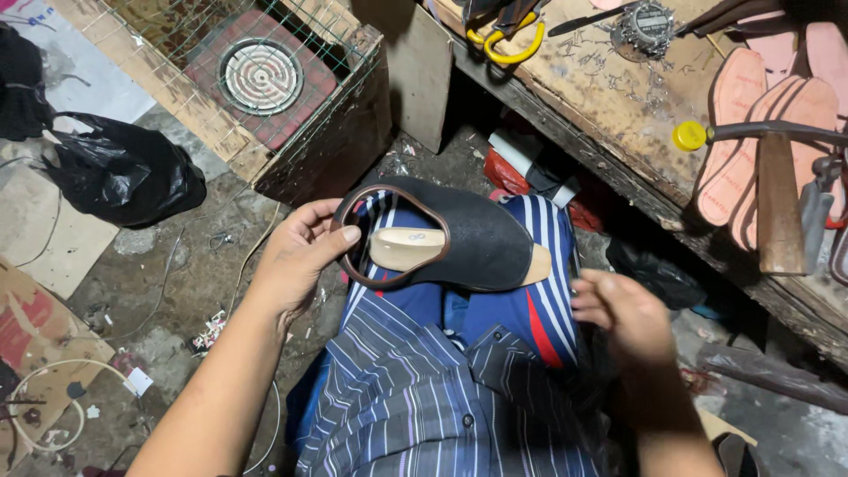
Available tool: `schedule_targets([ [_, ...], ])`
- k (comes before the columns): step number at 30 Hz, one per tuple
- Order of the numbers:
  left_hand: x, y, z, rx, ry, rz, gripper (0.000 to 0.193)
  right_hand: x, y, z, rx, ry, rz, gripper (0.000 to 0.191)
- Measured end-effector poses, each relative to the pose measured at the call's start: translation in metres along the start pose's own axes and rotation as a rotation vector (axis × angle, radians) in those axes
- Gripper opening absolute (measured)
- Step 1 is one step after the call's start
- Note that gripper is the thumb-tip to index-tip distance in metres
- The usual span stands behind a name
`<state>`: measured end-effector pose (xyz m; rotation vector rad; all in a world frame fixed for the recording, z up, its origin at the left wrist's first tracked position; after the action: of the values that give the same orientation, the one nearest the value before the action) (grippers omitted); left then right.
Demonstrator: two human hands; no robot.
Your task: The person sits on the floor with a shoe on their lap, folding the upper over the insole and hammering it into place. They use pincers to grip and pull the upper edge, then hammer along the sole edge and press the assembled shoe with their hands.
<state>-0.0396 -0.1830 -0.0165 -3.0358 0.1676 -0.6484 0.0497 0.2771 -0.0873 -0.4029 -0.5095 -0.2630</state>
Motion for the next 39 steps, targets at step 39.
schedule_targets([
  [39, 0.007, -0.056, 0.022, 0.097, 0.16, 0.029, 0.04, -0.013, -0.04, 0.013, 0.101, 0.194, -0.187, 0.011],
])
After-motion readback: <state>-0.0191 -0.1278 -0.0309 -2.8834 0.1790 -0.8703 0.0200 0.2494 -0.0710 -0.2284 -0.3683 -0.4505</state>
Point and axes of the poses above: each hand's wrist, its own x-axis away from the middle knuckle, its own y-axis out of the back of the hand, z = x × y, the point moved 7 cm from there along -x, towards the middle knuckle, and after that the axes turned 15 degrees about -x, right-handed, at the moved point
